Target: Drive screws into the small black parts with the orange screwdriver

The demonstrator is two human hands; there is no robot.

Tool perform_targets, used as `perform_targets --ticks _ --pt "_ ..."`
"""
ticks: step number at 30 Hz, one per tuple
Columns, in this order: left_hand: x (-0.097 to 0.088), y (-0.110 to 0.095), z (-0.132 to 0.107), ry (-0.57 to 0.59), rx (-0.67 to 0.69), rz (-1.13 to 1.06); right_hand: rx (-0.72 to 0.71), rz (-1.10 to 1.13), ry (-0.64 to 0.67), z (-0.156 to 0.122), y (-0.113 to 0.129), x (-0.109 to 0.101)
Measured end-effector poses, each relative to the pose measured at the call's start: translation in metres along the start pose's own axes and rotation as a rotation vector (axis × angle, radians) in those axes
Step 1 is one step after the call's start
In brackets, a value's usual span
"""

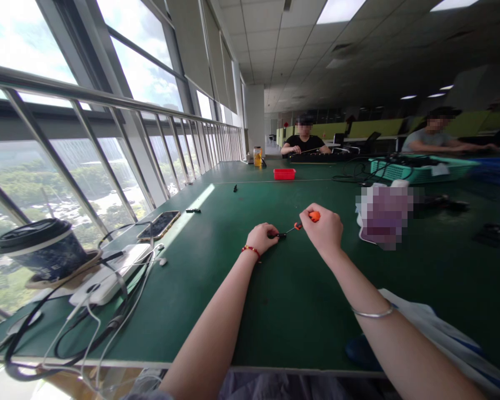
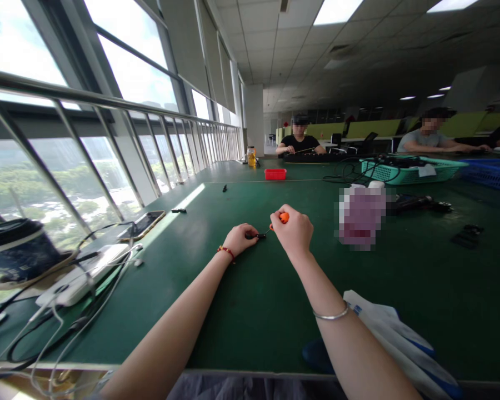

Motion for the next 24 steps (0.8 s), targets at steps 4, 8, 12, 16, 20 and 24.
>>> perform_targets --ticks 4,8,12,16,20,24 --pt "0.0007 0.0014 0.0009 -0.003 0.006 0.004 -0.016 0.026 0.026 -0.0004 0.0009 0.0025" --pt "0.0006 0.0012 0.0009 -0.005 0.012 0.0 -0.028 0.031 0.01 0.0 0.0004 0.0015" --pt "0.0006 0.0012 0.0008 -0.003 0.011 0.006 -0.022 0.026 0.0 0.0007 -0.0019 0.002" --pt "0.0007 0.0015 0.001 -0.003 0.007 0.005 -0.028 0.035 0.016 0.0006 -0.0019 0.0034" --pt "0.0004 0.0008 0.0008 -0.003 0.011 0.003 -0.007 0.059 0.02 -0.0004 0.0004 0.0011" --pt "0.0001 -0.0008 0.0004 0.001 0.02 0.009 -0.016 0.057 0.007 -0.0005 0.0036 0.0001"
Point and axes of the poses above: each hand's wrist, its own z-axis towards the middle knuckle, its own x-axis out of the palm, y = z × x, the point moved 7 cm from there along z, towards the middle knuckle, and after that the axes turned 9 degrees about -z, right-handed, at the moved point
